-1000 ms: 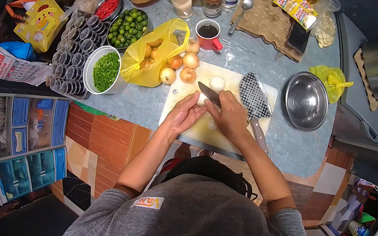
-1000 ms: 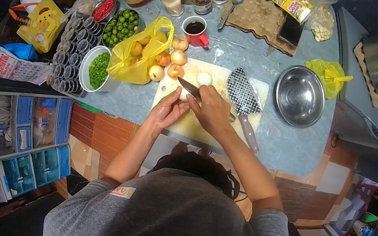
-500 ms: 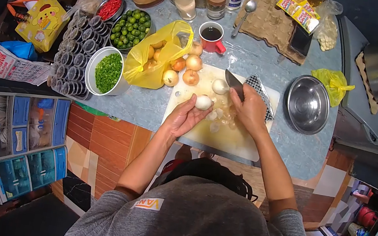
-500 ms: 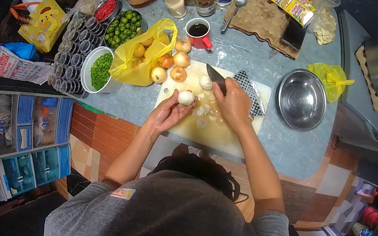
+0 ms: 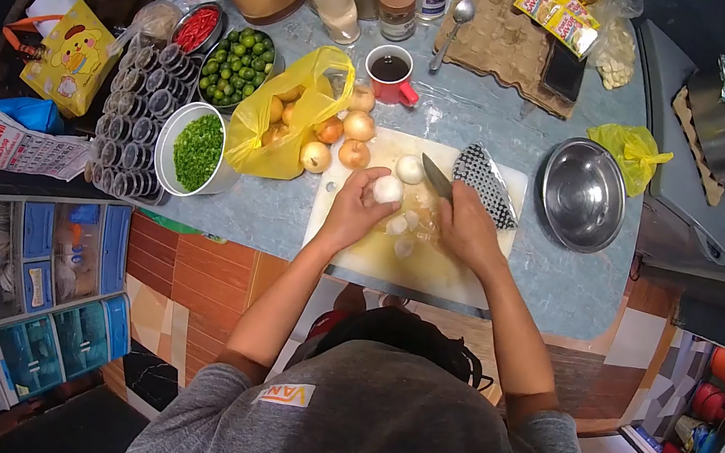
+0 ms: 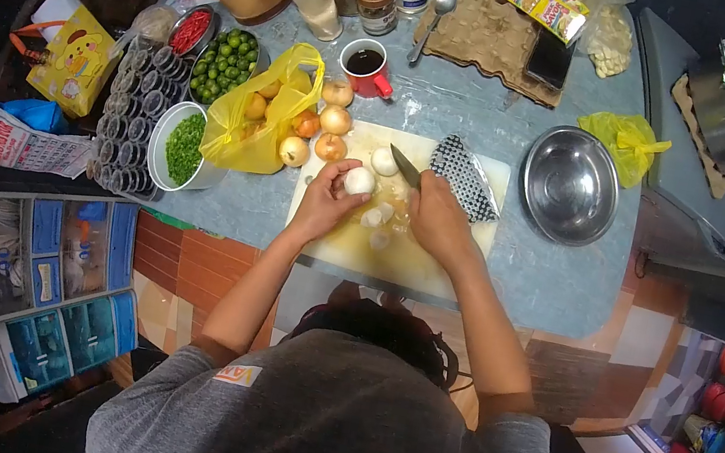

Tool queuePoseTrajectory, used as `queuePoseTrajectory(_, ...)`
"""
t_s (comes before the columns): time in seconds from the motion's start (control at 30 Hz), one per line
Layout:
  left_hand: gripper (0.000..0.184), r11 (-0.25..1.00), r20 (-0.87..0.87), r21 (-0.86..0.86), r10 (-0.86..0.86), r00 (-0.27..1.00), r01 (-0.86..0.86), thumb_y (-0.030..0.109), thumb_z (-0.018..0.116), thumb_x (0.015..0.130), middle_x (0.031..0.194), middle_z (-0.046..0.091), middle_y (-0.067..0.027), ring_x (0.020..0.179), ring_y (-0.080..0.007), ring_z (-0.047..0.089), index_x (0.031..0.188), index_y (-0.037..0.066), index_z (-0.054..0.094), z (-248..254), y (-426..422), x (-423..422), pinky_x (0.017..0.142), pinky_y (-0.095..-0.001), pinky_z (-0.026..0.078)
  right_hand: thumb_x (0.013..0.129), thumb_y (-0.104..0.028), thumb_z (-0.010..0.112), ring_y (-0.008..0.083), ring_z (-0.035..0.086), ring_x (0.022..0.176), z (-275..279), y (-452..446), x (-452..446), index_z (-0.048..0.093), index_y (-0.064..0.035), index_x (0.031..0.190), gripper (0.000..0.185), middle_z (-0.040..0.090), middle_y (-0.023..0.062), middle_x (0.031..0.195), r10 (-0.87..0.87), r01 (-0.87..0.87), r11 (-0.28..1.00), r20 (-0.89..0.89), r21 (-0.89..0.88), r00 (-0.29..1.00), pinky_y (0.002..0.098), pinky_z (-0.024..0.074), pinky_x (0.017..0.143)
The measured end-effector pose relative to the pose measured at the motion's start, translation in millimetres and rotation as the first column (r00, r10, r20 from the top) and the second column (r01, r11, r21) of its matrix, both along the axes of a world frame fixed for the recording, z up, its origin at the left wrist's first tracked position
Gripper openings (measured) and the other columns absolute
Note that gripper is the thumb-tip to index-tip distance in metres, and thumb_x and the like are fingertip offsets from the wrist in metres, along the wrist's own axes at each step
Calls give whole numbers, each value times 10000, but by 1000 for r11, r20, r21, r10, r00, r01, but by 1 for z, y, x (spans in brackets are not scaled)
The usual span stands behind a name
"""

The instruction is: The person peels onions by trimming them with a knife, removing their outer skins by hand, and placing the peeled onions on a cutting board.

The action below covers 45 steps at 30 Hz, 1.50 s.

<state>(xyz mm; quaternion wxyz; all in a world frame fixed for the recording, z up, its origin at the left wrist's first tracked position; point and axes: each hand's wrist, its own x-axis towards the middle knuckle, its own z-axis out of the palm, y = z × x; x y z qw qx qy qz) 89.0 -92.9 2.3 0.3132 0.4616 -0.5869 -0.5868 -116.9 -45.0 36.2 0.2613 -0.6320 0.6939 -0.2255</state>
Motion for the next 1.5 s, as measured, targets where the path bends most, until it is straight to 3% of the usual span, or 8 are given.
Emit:
queuePoseTrajectory(0.07, 513, 996, -260, 90, 50, 964, -27, -11, 720, 765, 1081, 545, -39, 871, -63, 536, 1214, 20, 473, 3, 4, -10, 720, -190, 455, 864, -300, 602, 404, 590, 810, 15, -2, 9, 499, 13, 904, 332, 588, 226, 885, -49, 51, 999, 114, -9, 992, 464, 463, 693)
queuePoseTrajectory(0.27, 502, 973, 200, -228, 8, 980, 38, -12, 755, 717, 1061, 493, -2, 931, -98, 550, 1163, 43, 530, 42, 9, -15, 802, -212, 466, 851, -347, 638, 357, 571, 620, 20, -9, 29, 526, 24, 852, 387, 561, 224, 701, -82, 106, 988, 204, -110, 976, 414, 435, 577)
queuePoseTrajectory(0.47, 483, 982, -192, -171, 53, 980, -86, 19, 760, 728, 1086, 506, -29, 1061, -121, 512, 1155, 48, 536, 37, 12, -14, 885, -245, 449, 883, -347, 580, 400, 605, 727, 12, -12, 17, 532, -5, 862, 347, 623, 217, 785, -92, 73, 993, 206, 96, 974, 464, 459, 629)
queuePoseTrajectory(0.67, 499, 881, 432, -468, 156, 889, 73, 33, 759, 704, 1167, 521, -140, 1073, -285, 527, 1149, 12, 534, 27, 4, -2, 920, -355, 439, 847, -329, 618, 381, 608, 789, 6, 9, -9, 546, -20, 895, 321, 629, 191, 840, -173, 174, 983, -24, 57, 985, 469, 469, 674)
queuePoseTrajectory(0.9, 500, 809, 387, -584, 205, 899, 67, 42, 734, 708, 1153, 473, -203, 1029, -373, 472, 1166, 13, 536, 16, 4, -12, 895, -402, 418, 821, -191, 622, 389, 586, 830, 9, 21, -16, 525, 2, 904, 232, 594, 196, 858, -96, 99, 993, -56, 63, 994, 474, 463, 695)
queuePoseTrajectory(1.1, 360, 716, 638, -657, 361, 680, 236, 43, 609, 796, 1089, 499, -228, 978, -382, 499, 1149, 15, 545, 21, -30, 14, 850, -433, 440, 868, -86, 507, 433, 540, 878, -13, 31, -14, 472, 34, 982, 169, 539, 250, 900, 16, -15, 993, 9, -117, 1000, 468, 429, 749)
queuePoseTrajectory(1.33, 339, 743, 657, -623, 327, 680, 245, 27, 625, 761, 1042, 524, -220, 954, -390, 526, 1084, 18, 522, 9, -41, 12, 808, -444, 463, 876, -134, 501, 381, 612, 814, 25, 53, 21, 486, -106, 1122, 247, 615, 187, 873, 224, -238, 961, 104, 144, 969, 475, 483, 691)
queuePoseTrajectory(1.5, 409, 786, 528, -607, 287, 799, 118, 2, 675, 708, 1019, 521, -196, 975, -386, 520, 1084, 15, 515, 43, -13, 27, 827, -431, 456, 890, -183, 514, 395, 592, 902, -6, 73, 42, 488, -52, 1147, 290, 605, 215, 962, 332, -366, 871, 157, 327, 930, 460, 457, 764)
